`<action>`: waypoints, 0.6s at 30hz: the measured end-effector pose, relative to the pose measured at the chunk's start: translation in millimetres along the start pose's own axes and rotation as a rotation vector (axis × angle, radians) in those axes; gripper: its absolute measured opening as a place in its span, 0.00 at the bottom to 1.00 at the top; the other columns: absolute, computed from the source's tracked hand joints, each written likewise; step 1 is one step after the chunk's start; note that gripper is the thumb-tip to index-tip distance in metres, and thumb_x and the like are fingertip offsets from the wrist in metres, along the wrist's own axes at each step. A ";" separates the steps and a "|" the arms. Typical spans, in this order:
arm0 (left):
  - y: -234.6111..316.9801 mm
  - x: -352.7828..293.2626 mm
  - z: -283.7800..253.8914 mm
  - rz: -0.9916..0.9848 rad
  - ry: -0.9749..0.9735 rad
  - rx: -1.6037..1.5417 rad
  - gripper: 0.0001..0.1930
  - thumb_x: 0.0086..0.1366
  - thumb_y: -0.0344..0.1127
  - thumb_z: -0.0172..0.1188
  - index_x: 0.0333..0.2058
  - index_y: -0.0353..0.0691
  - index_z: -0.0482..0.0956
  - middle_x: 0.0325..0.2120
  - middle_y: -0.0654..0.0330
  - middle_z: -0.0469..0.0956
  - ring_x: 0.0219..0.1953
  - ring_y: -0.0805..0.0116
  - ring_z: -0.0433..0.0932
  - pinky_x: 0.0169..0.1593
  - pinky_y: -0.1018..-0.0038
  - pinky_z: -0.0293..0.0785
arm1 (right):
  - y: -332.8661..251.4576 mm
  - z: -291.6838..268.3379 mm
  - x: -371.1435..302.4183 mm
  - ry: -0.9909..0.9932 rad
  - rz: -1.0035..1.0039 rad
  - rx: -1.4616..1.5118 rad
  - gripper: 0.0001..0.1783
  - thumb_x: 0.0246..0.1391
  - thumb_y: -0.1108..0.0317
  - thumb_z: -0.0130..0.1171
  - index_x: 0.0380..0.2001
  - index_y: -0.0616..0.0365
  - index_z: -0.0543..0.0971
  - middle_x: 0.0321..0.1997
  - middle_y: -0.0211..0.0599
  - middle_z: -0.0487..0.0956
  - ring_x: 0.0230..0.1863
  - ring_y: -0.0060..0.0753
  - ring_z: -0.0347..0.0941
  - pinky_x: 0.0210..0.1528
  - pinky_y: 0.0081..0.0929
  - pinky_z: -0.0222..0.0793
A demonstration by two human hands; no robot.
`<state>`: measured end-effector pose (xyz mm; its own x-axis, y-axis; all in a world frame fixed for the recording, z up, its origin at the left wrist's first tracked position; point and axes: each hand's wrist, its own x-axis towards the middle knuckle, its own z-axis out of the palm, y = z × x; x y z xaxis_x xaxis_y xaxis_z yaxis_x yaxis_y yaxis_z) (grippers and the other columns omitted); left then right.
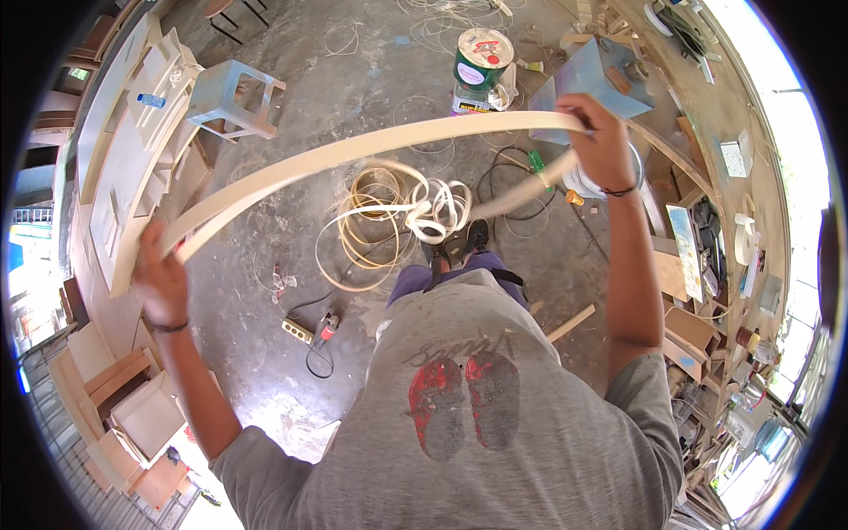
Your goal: The person cuts a white rectangular object with scissors, then handles a long flexible strip, bending and shaping it. They apply glue to the white object and attach the strip, pressing it into place. The task occurs at a cluttered workbench with tools and materials visible.
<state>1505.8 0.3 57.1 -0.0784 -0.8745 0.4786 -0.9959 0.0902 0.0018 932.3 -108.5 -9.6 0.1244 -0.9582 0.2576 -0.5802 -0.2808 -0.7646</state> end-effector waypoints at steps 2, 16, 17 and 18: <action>-44.3 -12.9 -29.8 -0.236 0.083 0.182 0.12 0.65 0.28 0.53 0.47 0.40 0.75 0.37 0.51 0.81 0.39 0.54 0.82 0.40 0.65 0.77 | 24.8 -17.2 -4.4 0.119 0.116 0.031 0.10 0.53 0.80 0.56 0.40 0.60 0.79 0.33 0.31 0.81 0.32 0.18 0.74 0.35 0.18 0.69; -254.7 -87.4 -62.7 -0.515 0.082 0.313 0.23 0.72 0.45 0.46 0.56 0.32 0.68 0.50 0.45 0.75 0.49 0.48 0.76 0.49 0.63 0.72 | 20.5 -101.9 5.7 0.454 0.158 -0.019 0.10 0.56 0.74 0.54 0.40 0.62 0.81 0.33 0.29 0.79 0.30 0.16 0.70 0.34 0.14 0.66; -294.2 -114.1 -66.3 -0.470 -0.001 0.306 0.24 0.72 0.45 0.46 0.56 0.31 0.68 0.49 0.45 0.75 0.49 0.50 0.76 0.51 0.64 0.72 | 15.9 -99.1 8.7 0.452 0.214 -0.015 0.10 0.57 0.72 0.55 0.40 0.61 0.81 0.31 0.27 0.78 0.28 0.15 0.68 0.33 0.14 0.65; -259.1 -98.3 -41.8 -0.579 -0.071 0.055 0.23 0.71 0.44 0.48 0.55 0.31 0.69 0.47 0.46 0.76 0.49 0.53 0.76 0.52 0.65 0.71 | 6.9 -95.5 4.4 0.473 0.276 -0.036 0.09 0.58 0.71 0.55 0.40 0.61 0.81 0.29 0.25 0.77 0.27 0.15 0.66 0.32 0.15 0.64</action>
<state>1773.5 82.8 46.3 0.4782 -0.8040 0.3533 -0.8782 -0.4348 0.1993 852.0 -109.5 42.7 -0.4074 -0.8646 0.2940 -0.5679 -0.0122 -0.8230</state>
